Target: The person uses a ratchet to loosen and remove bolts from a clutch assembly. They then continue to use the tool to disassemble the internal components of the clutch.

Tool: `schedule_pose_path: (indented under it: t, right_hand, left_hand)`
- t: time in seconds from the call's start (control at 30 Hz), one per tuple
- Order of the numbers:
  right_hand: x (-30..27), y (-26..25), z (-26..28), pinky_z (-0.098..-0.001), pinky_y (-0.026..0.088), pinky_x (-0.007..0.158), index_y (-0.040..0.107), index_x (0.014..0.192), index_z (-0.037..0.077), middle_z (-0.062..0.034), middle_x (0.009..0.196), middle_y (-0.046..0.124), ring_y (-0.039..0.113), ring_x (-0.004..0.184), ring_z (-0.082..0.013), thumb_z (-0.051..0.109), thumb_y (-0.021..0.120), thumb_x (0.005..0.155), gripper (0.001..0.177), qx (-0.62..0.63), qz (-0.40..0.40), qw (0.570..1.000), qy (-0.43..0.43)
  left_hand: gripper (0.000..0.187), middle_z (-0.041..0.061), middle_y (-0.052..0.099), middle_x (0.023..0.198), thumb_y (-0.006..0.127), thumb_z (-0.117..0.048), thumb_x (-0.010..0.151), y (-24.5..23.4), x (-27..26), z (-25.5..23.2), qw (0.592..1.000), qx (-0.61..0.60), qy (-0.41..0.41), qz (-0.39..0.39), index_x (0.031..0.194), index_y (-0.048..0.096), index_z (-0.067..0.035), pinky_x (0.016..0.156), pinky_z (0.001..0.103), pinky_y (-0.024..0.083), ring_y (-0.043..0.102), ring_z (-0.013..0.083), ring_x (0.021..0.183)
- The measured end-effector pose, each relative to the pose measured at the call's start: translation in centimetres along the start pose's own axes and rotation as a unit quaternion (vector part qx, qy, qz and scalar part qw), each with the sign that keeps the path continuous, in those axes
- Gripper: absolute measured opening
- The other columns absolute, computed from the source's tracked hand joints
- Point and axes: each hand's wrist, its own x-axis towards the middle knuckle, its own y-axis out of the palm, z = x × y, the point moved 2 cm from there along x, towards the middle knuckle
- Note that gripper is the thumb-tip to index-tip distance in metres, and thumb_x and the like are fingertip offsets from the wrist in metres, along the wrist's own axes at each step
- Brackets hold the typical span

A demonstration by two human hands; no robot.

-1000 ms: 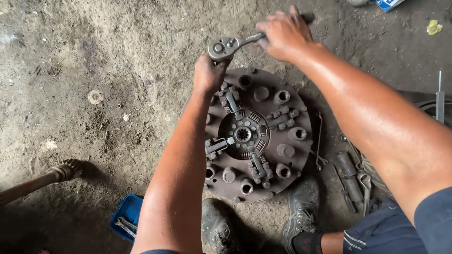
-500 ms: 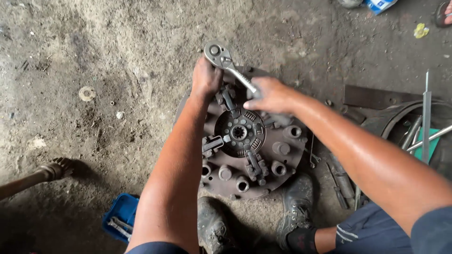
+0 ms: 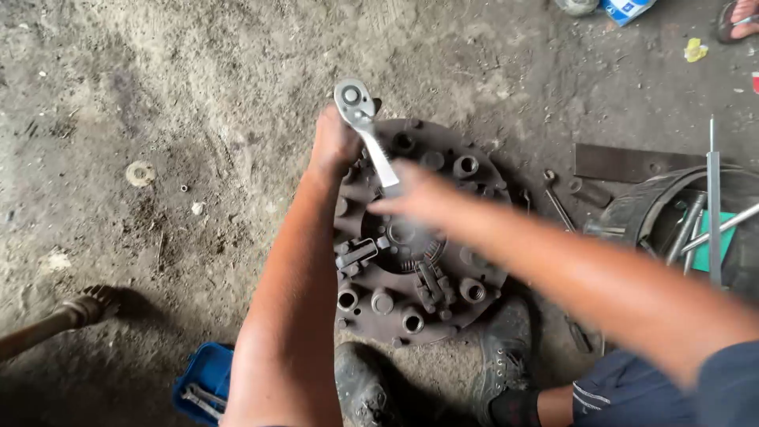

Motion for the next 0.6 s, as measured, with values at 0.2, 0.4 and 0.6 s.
schedule_pose_path:
  t: [0.2,0.4,0.6]
  right_hand:
    - [7.2,-13.8,7.9,-0.0507,0.057,0.080,0.070,0.112,-0.001,-0.0211,0.104,0.068,0.069,0.098,-0.0341,0.025,0.075,0.093,0.032,-0.674,-0.115,0.727,-0.067]
    - [7.0,-13.4,9.6,-0.0549,0.054,0.093,0.072,0.119,0.007,-0.0226,0.101,0.073,0.070,0.100,-0.0378,0.059,0.072,0.089,0.061,-0.653,-0.059,0.749,-0.096]
    - [-0.2,-7.7,0.0,-0.0394,0.057,0.058,0.069,0.108,0.003,-0.0094,0.085,0.065,0.063,0.069,-0.0195,0.041,0.077,0.085,0.045,-0.139,0.024,0.990,-0.001]
  left_hand:
    - [0.030,0.021,0.074,0.102,0.075,-0.033,0.093,-0.7,-0.7,-3.0,0.999,0.034,-0.008,-0.013,0.109,0.073,-0.008,0.083,0.046,0.055,0.071,0.0401,0.099]
    - [0.027,0.023,0.073,0.102,0.071,-0.030,0.094,0.1,-0.5,-1.6,0.997,0.071,-0.040,-0.003,0.108,0.073,-0.007,0.081,0.048,0.054,0.069,0.0412,0.099]
    - [0.016,0.022,0.074,0.098,0.069,-0.015,0.087,1.2,-0.7,-0.3,0.991,0.112,0.062,-0.029,0.098,0.073,-0.005,0.079,0.048,0.056,0.070,0.0409,0.092]
